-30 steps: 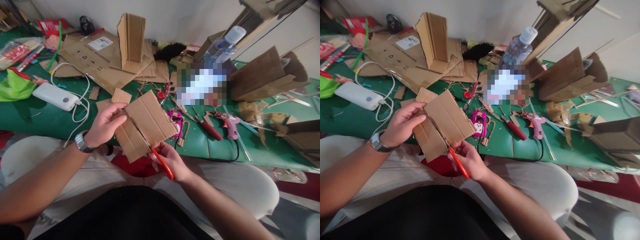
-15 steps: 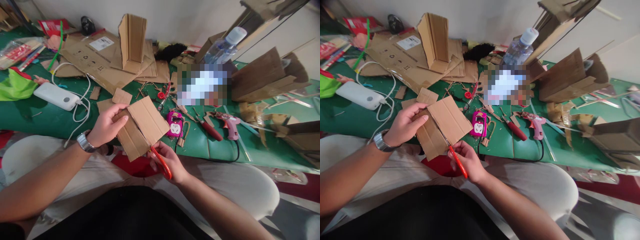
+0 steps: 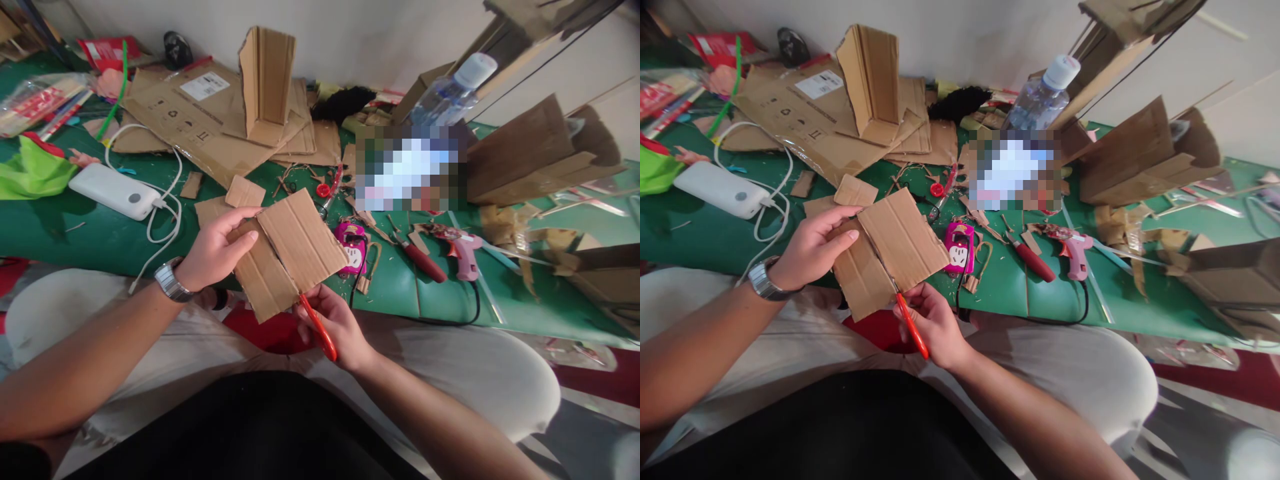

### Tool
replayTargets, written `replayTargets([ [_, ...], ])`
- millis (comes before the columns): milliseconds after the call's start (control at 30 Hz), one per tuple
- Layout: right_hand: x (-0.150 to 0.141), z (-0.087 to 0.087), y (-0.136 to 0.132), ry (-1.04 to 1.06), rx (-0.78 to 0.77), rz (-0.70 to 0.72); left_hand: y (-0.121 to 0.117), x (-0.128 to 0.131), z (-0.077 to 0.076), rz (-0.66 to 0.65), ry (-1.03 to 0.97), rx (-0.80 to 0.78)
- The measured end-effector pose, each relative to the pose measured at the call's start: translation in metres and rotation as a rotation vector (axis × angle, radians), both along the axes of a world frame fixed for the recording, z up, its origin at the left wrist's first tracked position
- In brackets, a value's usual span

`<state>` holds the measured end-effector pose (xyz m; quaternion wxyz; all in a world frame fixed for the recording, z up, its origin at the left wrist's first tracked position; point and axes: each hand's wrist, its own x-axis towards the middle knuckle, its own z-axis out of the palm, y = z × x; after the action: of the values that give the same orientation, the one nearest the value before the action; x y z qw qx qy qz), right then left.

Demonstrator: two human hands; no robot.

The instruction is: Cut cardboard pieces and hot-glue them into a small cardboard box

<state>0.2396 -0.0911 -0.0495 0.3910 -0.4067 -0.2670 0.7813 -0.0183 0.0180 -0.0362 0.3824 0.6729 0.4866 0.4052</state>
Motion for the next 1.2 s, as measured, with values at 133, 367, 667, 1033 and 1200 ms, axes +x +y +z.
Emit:
replayTargets([
  [133, -0.0023, 0.0008, -0.0003, 0.009, 0.002, 0.012, 0.0012, -0.0015, -0.0029, 0.006, -0.04, -0.033],
  [367, -0.0042, 0.0007, -0.001, -0.06, -0.011, -0.019, 0.0023, 0.0011, -0.0061, -0.031, -0.075, -0.07],
  [667, -0.0017, 0.0051, 0.0044, -0.076, -0.009, 0.06, 0.0014, 0.0023, -0.0054, -0.065, -0.075, -0.112],
  [1033, -0.0009, 0.0048, 0.005, -0.092, 0.017, 0.059, 0.0036, -0.0018, -0.0049, -0.052, -0.068, -0.16],
  [1200, -0.0008, 0.005, 0.0047, -0.092, 0.006, 0.071, 0.0034, -0.0008, -0.0019, -0.032, -0.053, -0.194],
])
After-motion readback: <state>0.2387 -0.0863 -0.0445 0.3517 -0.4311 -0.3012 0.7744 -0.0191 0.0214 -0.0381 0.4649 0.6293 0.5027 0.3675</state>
